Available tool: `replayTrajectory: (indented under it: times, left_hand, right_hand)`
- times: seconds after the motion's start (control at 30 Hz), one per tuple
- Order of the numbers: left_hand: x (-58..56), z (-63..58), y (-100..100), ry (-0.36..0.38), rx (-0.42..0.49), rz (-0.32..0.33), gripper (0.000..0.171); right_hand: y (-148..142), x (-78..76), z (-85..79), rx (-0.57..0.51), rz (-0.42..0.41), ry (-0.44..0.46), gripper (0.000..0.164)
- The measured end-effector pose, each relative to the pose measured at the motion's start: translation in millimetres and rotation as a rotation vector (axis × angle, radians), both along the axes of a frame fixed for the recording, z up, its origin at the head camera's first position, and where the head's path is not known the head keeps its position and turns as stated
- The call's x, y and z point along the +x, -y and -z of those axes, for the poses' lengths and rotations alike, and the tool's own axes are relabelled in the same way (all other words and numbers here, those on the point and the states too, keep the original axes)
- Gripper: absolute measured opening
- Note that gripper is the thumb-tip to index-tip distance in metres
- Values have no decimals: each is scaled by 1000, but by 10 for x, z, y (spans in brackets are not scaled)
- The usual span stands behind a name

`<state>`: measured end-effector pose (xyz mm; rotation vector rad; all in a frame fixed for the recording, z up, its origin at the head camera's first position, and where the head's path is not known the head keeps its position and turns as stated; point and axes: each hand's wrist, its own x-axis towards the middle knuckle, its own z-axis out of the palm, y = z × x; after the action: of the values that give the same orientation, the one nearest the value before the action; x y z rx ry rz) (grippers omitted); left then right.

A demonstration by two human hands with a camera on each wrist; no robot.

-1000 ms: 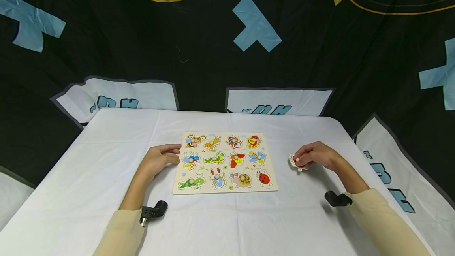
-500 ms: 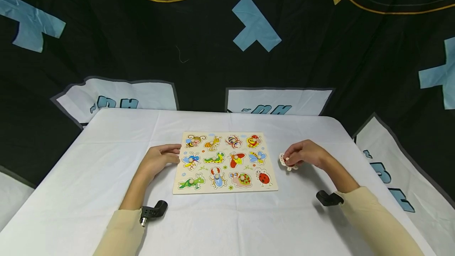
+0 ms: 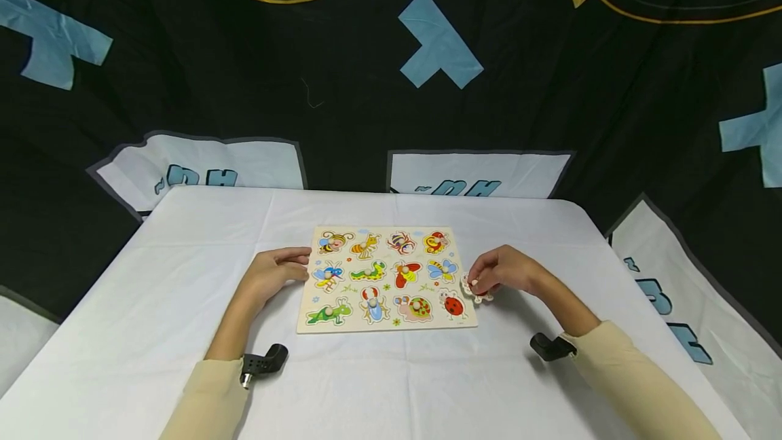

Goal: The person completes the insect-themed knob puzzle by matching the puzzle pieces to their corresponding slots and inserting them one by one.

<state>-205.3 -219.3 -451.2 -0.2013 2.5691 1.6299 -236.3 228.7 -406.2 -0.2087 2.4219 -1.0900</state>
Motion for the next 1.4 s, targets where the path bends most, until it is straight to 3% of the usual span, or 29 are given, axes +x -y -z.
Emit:
replayTrajectory:
  times: [0.27, 0.67, 1.4]
  left_hand:
    - [2, 6, 4, -8, 1, 10, 56]
    - [2, 6, 17, -7, 3, 8, 56]
    - [-7, 22, 12, -14, -6, 8, 56]
  right_hand:
    - [99, 34, 31, -60, -37, 47, 23]
    - [255, 93, 88, -97, -126, 50, 22]
    - [344, 135, 127, -93, -129, 63, 20]
